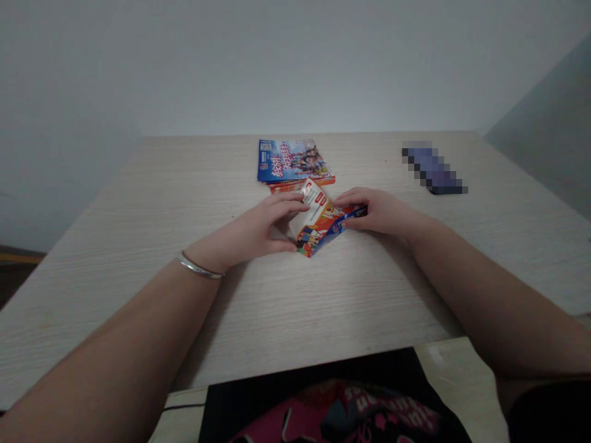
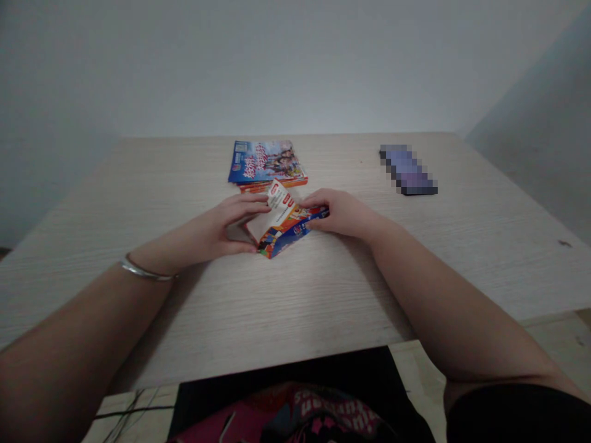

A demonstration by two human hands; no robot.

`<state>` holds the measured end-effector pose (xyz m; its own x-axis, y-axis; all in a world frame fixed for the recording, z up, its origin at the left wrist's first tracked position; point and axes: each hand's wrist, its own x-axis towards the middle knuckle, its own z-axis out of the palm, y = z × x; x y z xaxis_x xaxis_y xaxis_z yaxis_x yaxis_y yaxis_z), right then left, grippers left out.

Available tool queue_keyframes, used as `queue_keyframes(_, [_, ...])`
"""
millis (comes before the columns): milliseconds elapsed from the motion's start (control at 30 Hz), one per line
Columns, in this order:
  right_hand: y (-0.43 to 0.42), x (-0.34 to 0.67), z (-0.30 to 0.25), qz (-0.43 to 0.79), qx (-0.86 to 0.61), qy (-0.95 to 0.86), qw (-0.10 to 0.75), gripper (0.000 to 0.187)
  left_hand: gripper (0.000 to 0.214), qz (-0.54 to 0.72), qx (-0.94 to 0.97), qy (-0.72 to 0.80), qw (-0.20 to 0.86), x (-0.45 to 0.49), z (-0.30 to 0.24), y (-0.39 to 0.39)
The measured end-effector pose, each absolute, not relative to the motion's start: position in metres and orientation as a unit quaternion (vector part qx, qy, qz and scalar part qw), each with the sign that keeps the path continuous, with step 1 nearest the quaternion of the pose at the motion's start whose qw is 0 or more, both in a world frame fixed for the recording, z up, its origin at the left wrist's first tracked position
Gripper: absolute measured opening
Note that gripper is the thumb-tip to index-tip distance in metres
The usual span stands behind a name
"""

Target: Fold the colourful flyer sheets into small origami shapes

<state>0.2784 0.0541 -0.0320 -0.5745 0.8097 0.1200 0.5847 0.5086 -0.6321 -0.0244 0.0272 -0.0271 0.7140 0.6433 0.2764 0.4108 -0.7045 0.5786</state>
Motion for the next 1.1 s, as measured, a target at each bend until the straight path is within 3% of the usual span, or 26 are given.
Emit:
queue_keyframes(233, [0.049, 0.274, -0.033, 0.260, -0.426, -0.840, 0.213, 0.039, 0.033, 0.259, 0.788, 0.486, 0.275, -0.018, -0.024, 0.021])
queue_keyframes(433, [0.046, 0.264, -0.031, 0.260, -0.412, -0.848, 0.209, 0.039, 0.035, 0.209, 0.774, 0.590, 0.094, -0.013, -0.035, 0.024])
queue_keyframes(800, [0.044, 0.260, -0.028, 0.259, -0.423, -0.847, 0.195, 0.039, 0.027, 0.262, 0.756, 0.570, 0.189, -0.008, -0.033, 0.020])
queue_keyframes(1100, [0.042, 0.260, -0.026, 0.284, -0.424, -0.837, 0.195, 0.043, 0.006, 0.275, 0.753, 0.561, 0.209, -0.009, -0.032, 0.019])
